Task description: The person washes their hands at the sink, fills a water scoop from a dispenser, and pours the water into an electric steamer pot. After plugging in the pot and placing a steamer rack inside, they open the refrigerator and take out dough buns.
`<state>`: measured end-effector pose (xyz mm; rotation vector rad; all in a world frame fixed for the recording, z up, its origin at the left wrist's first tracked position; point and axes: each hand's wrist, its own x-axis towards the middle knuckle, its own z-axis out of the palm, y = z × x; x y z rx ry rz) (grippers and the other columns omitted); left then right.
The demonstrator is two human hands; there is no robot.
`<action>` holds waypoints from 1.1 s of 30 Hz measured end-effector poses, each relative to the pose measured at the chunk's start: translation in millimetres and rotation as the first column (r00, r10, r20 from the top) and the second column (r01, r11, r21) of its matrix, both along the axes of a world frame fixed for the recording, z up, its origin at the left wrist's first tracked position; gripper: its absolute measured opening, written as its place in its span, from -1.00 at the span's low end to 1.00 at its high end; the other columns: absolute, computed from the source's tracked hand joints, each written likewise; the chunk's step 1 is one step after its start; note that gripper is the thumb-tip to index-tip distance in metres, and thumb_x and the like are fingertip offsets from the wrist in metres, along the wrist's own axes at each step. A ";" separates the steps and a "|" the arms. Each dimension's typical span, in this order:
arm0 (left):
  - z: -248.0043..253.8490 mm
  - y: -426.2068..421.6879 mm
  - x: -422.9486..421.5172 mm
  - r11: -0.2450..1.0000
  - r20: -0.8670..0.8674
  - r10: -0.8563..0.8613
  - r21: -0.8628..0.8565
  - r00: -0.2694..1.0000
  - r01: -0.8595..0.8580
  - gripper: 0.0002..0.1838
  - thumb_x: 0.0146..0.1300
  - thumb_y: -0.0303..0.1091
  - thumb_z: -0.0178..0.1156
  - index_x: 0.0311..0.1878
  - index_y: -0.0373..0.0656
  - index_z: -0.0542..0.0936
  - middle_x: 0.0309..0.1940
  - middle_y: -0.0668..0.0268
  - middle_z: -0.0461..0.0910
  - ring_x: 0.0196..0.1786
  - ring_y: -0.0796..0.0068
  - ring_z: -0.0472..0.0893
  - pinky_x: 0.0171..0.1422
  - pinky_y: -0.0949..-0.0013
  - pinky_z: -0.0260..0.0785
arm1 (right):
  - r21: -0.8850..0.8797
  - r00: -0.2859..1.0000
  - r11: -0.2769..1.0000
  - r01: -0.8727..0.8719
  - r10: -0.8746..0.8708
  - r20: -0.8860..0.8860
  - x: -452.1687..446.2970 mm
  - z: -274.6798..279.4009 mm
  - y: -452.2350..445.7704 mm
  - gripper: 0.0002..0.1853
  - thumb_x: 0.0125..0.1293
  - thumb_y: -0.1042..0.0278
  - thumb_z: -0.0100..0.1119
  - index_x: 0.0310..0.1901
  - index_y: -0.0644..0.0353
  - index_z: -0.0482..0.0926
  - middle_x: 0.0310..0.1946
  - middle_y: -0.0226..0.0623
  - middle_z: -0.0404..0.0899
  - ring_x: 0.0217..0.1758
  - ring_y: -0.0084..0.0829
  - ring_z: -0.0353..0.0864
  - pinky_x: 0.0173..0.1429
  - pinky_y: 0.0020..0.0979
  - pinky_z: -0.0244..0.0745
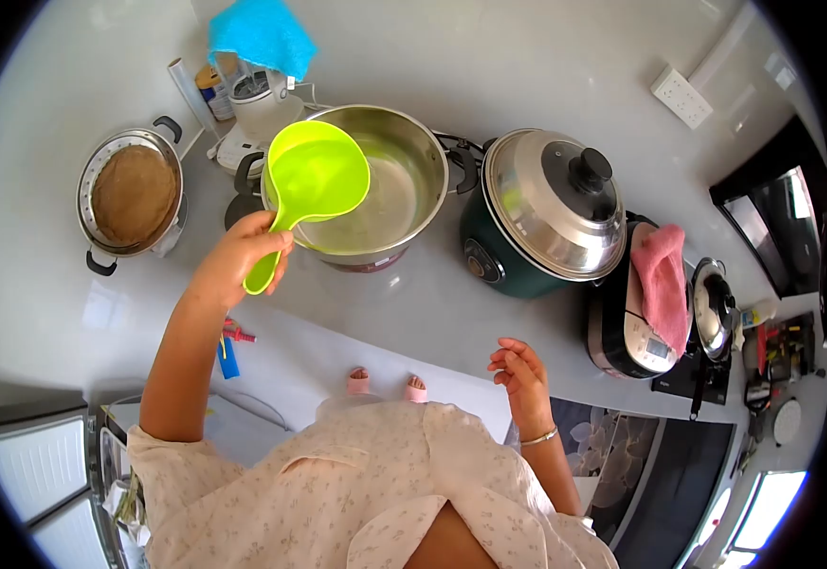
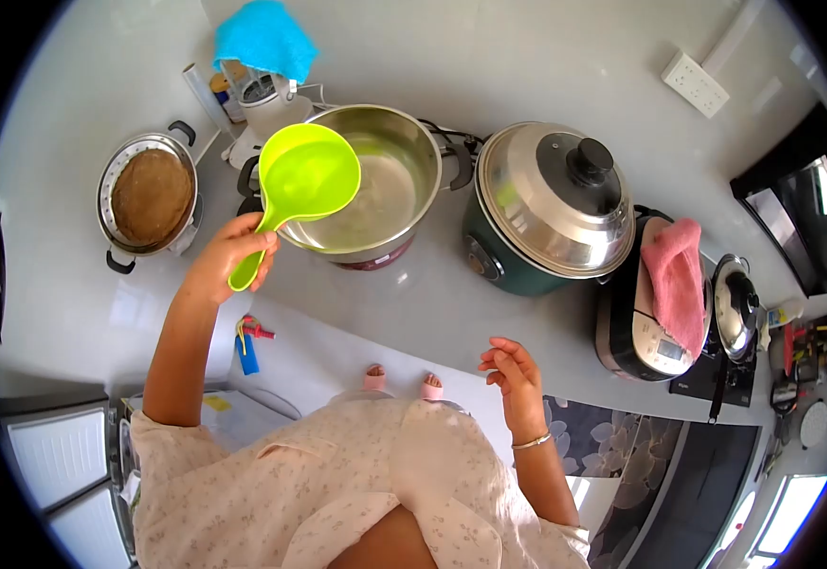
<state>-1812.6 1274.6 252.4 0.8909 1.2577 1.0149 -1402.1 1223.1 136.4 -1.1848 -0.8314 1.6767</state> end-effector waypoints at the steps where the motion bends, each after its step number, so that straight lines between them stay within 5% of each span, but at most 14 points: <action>1: -2.1 3.5 -6.7 1.000 0.003 -0.012 -0.002 1.000 0.012 -0.83 0.25 -0.32 0.16 -0.22 -0.22 0.46 -0.49 0.34 0.44 -0.61 0.53 0.45 -0.63 0.41 0.25 | -0.002 0.999 0.999 0.035 -0.035 0.004 -4.1 0.3 -3.7 -0.74 0.39 0.37 0.05 0.05 0.26 0.50 -0.23 -0.33 0.62 -0.22 -0.50 0.60 -0.22 -0.56 0.43; 3: -7.5 9.9 -18.5 0.998 -0.007 -0.056 -0.019 0.998 0.056 -0.75 0.26 -0.34 0.15 -0.06 -0.25 0.49 -0.48 0.35 0.44 -0.63 0.56 0.43 -0.66 0.44 0.24 | -0.009 0.998 0.998 0.066 -0.066 -0.004 -12.4 1.4 -10.4 -0.74 0.39 0.37 0.05 0.05 0.26 0.50 -0.23 -0.33 0.62 -0.22 -0.50 0.60 -0.22 -0.57 0.43; 6: -6.6 15.7 -30.6 0.993 -0.003 -0.120 -0.026 0.993 0.119 -0.85 0.24 -0.34 0.16 -0.27 -0.19 0.44 -0.50 0.35 0.44 -0.61 0.53 0.46 -0.64 0.39 0.26 | -0.011 0.993 0.994 0.113 -0.113 -0.018 -24.2 1.1 -19.6 -0.74 0.39 0.37 0.05 0.05 0.26 0.50 -0.24 -0.32 0.62 -0.22 -0.51 0.60 -0.23 -0.57 0.43; 10: -10.9 22.7 -45.1 0.985 -0.018 -0.168 -0.029 0.986 0.168 -0.87 0.25 -0.35 0.15 -0.28 -0.17 0.43 -0.49 0.35 0.45 -0.60 0.52 0.47 -0.63 0.39 0.28 | -0.010 0.988 0.988 0.152 -0.152 -0.018 -36.7 -1.0 -28.6 -0.74 0.39 0.37 0.05 0.05 0.26 0.50 -0.25 -0.32 0.62 -0.23 -0.51 0.60 -0.23 -0.57 0.43; 33: -10.4 31.9 -67.2 0.988 -0.219 -0.140 0.039 0.966 0.152 -0.75 0.26 -0.40 0.12 -0.02 -0.25 0.44 -0.45 0.34 0.44 -0.58 0.53 0.48 -0.62 0.41 0.32 | 0.040 0.971 0.970 0.238 -0.239 0.024 -72.1 5.0 -43.0 -0.77 0.39 0.41 0.04 0.02 0.27 0.53 -0.25 -0.32 0.63 -0.23 -0.52 0.61 -0.23 -0.56 0.43</action>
